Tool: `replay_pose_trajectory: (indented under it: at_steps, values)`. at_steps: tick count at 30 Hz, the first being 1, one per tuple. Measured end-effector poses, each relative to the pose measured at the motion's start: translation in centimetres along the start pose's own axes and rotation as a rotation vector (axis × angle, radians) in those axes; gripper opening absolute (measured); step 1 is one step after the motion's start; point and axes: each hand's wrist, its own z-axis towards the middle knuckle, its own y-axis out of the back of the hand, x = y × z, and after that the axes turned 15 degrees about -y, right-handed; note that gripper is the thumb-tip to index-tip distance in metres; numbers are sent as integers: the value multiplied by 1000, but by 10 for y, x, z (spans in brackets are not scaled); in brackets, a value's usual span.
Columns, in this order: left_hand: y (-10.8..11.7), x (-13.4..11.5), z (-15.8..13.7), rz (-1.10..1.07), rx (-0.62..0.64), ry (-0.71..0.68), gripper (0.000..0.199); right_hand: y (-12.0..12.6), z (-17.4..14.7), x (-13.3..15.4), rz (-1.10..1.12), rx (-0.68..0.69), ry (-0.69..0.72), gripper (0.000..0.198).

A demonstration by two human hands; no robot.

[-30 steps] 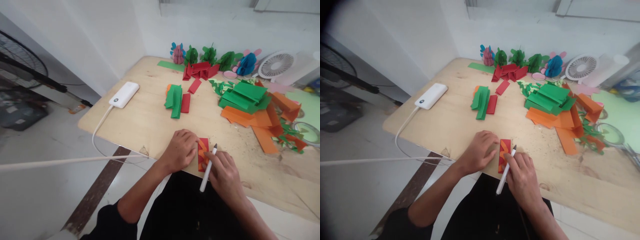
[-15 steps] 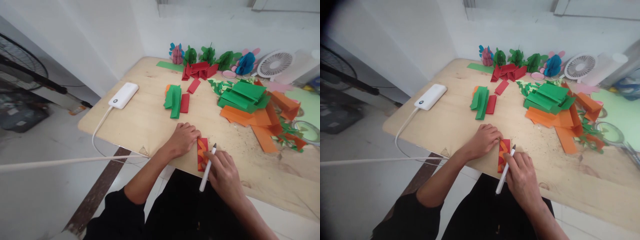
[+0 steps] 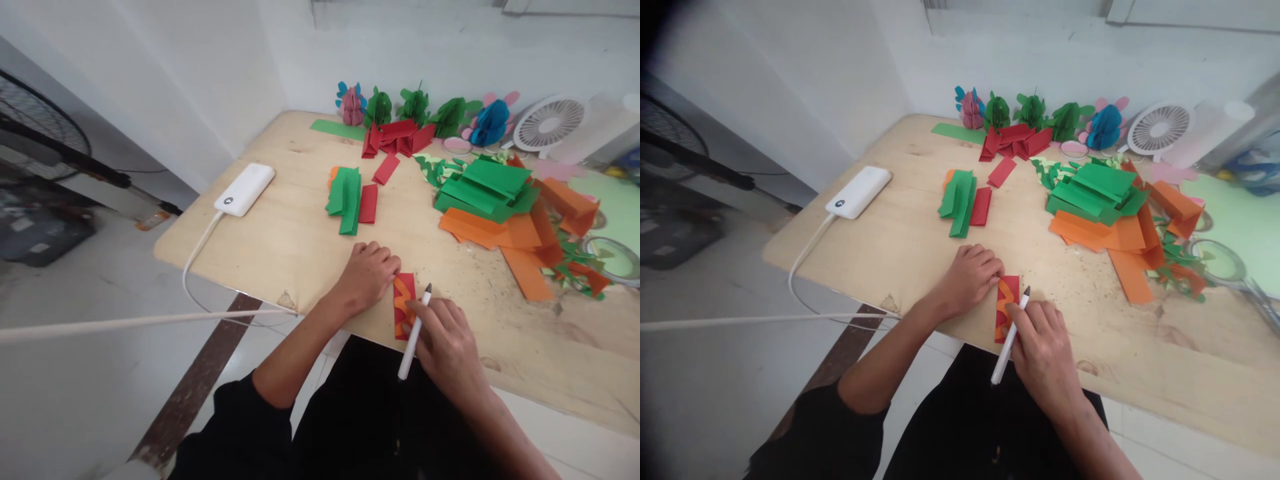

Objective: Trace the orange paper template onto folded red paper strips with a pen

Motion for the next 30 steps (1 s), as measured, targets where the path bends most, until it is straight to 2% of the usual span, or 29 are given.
replay_pose_trajectory:
  at_steps: [5, 13, 16, 22, 30]
  values:
    - [-8, -3, -4, 74, -82, -3, 10, 0, 0, 0, -13, 4, 3, 33]
    - [-27, -21, -26, 262, -259, -78, 25, 1, 0, 2, -13, 8, 4, 32]
    - [-26, -27, -35, 226, -235, -71, 26, 1, 0, 2, -20, 12, -1, 34]
    - [-18, -34, -46, 137, -134, -71, 43, 0, -1, 0, -15, 23, -9, 34]
    - [-20, -38, -51, 111, -106, -111, 42, 1, -1, 0, -11, 29, -4, 35]
